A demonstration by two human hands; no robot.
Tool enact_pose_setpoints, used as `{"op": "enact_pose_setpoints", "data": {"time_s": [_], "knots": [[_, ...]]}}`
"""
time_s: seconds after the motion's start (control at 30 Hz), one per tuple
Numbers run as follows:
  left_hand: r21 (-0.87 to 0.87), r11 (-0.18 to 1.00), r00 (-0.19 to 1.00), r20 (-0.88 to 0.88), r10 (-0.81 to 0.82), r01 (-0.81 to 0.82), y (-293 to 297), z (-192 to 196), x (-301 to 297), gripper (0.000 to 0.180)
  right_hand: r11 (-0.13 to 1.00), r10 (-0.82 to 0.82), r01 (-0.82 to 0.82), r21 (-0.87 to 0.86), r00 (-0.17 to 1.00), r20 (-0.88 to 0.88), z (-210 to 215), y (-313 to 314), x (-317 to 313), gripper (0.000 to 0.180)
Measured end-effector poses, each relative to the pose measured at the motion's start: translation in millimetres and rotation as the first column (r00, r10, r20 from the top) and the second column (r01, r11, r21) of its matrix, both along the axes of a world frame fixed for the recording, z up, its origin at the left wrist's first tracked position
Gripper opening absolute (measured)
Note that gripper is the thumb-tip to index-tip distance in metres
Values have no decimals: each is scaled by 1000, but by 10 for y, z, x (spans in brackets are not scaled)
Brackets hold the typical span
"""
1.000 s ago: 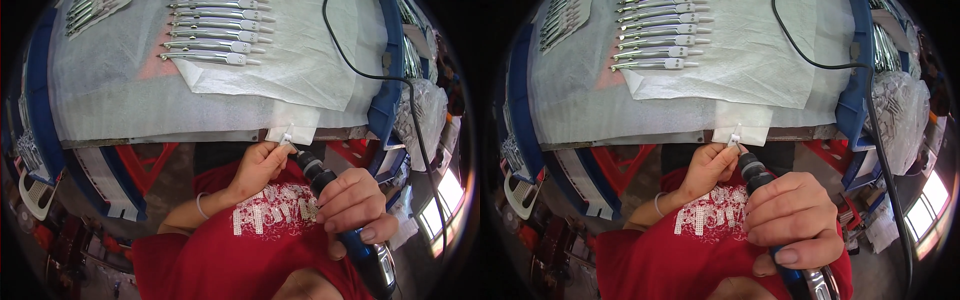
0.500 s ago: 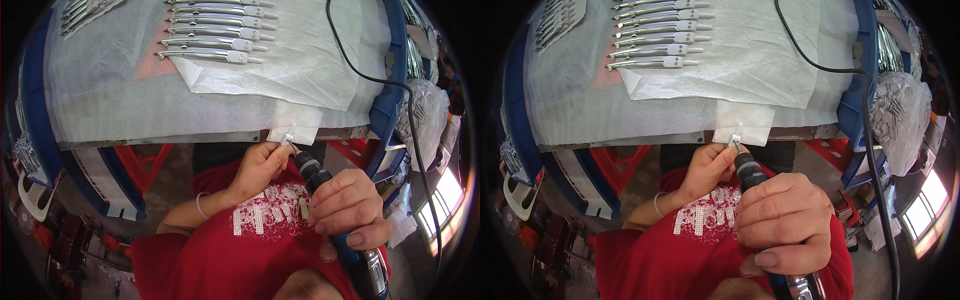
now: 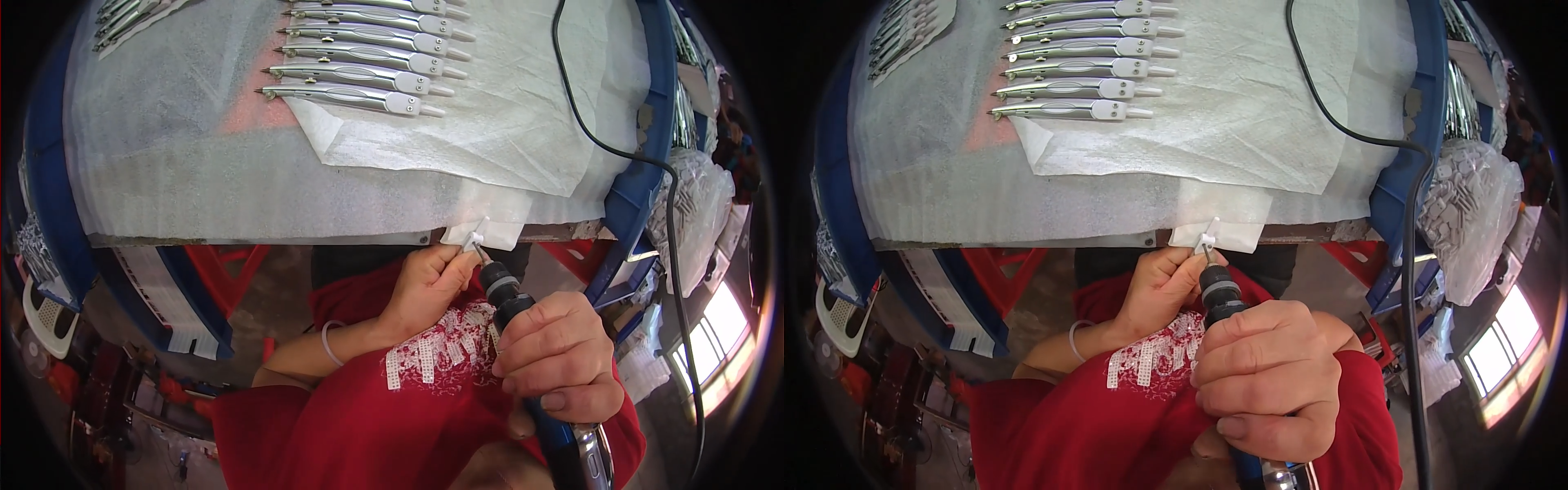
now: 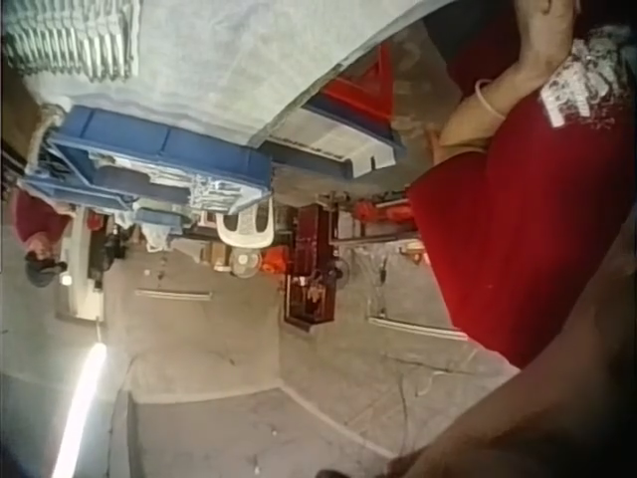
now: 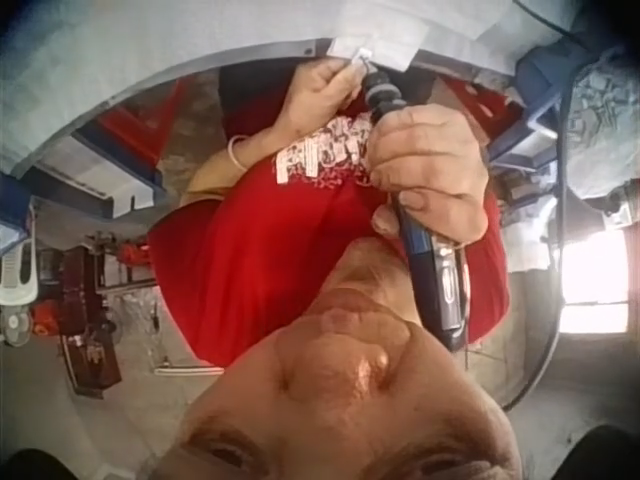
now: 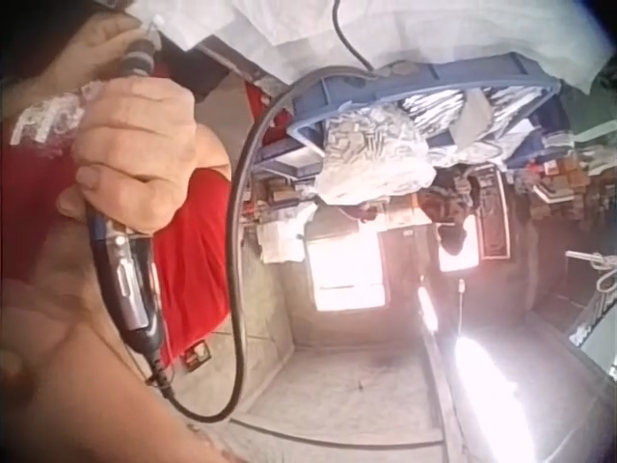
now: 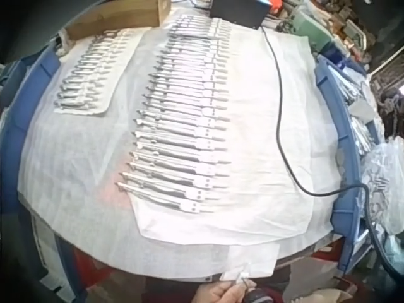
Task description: Polishing small metal components using a handheld rotary tool at a workshop station.
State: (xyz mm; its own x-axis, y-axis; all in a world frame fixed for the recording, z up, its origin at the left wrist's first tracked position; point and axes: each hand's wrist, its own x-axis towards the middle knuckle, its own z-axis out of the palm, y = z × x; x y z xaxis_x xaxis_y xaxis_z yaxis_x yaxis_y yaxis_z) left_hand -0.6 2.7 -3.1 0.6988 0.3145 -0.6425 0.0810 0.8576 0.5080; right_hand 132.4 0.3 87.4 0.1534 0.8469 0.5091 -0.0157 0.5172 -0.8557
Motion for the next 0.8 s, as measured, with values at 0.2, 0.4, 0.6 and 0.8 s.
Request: {"op": "enact_pose_setpoints", "data": {"time_s": [0.2,0.4,0.6,0.8], "knots": [[-33,999,1000,-12,6,-7,-3,9,-8,21,1000,5,-5,4,1000,-11,22,31,3,26],[-54,998,999,-48,12,-14,55,53,30,27,1000,13,-13,-28,1000,8,25,-16,63,33],[-60,998,1000,-13,19,-20,68,90,37,23,999,-32,29,19,986,163,37,-112,138,43],[-85,996,1000,7,12,-11,69,76,21,21,1000,-13,12,6,985,169,49,-131,163,43]]}}
